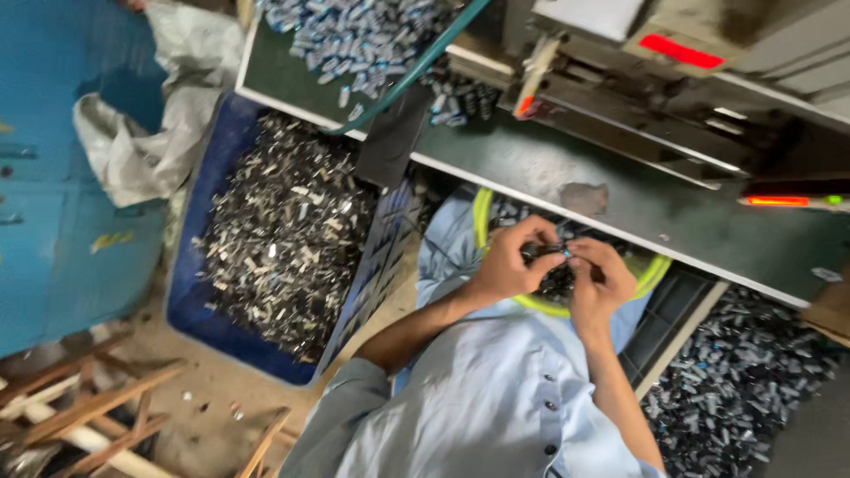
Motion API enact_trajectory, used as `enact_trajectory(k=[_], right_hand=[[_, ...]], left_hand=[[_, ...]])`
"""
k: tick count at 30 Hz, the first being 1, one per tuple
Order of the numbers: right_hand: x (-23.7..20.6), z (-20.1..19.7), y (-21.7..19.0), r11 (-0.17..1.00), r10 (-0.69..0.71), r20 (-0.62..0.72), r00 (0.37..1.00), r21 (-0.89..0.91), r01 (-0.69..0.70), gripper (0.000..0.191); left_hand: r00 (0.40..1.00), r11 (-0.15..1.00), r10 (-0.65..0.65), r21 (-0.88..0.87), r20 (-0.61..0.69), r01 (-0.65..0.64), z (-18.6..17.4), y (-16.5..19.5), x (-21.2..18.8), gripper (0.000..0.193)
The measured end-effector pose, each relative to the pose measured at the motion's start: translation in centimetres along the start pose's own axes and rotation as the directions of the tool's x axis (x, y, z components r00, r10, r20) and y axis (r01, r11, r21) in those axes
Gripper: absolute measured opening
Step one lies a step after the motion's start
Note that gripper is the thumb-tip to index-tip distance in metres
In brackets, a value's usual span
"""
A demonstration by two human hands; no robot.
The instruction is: The person repeatedly picks small cylindrical components from a green basket, attaches them to metal key rings, and places the assembled keychains into a large bin. The process is continuous and repetitive throughout the clip.
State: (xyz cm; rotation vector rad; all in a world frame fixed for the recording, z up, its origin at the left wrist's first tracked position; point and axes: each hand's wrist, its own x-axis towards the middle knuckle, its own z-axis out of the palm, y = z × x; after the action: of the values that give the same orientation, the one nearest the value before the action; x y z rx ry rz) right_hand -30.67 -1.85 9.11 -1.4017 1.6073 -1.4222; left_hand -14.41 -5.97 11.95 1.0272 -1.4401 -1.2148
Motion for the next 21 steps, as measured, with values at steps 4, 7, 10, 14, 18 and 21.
enact_trajectory(k=[4, 7, 10, 14, 18, 21], right_hand=[[-1.5, 0.4, 1.2, 0.965, 0.081, 0.009, 0.997, 0.250, -0.080, 0.019], [-2.8, 0.7, 2.7, 0.910, 0.081, 0.030, 0.996, 0.405, -0.086, 0.028], [-2.5, 0.8, 3.7, 0.834, 0.134, 0.096, 0.986, 0.526, -0.164, 0.034], [0.8, 0.8, 2.5, 0.731, 0.249, 0.045, 0.967, 0.647, -0.218, 0.031], [5.4, -0.8, -0.8, 0.812, 0.100, -0.025, 0.995, 0.581, -0.067, 0.039], [9.8, -2.6, -1.2, 0.931, -0.305, -0.075, 0.949, 0.184, 0.314, 0.039]], left_hand=[[0.995, 1.000, -0.014, 0.002, 0.100, 0.014, -0.6, -0.5, -0.6, 0.016], [0.982, 0.985, -0.143, -0.079, 0.126, 0.154, -0.5, -0.7, -1.3, 0.012], [0.978, 0.978, -0.163, -0.107, 0.127, 0.177, -0.7, -0.8, -1.8, 0.008], [0.978, 0.984, -0.172, -0.017, 0.114, 0.175, -2.1, -0.8, -1.8, 0.009], [0.961, 0.961, -0.277, 0.031, 0.021, 0.276, -4.6, 0.0, -1.8, 0.010], [0.948, 0.950, -0.303, 0.050, -0.097, 0.309, -7.6, 1.8, -2.6, 0.015]])
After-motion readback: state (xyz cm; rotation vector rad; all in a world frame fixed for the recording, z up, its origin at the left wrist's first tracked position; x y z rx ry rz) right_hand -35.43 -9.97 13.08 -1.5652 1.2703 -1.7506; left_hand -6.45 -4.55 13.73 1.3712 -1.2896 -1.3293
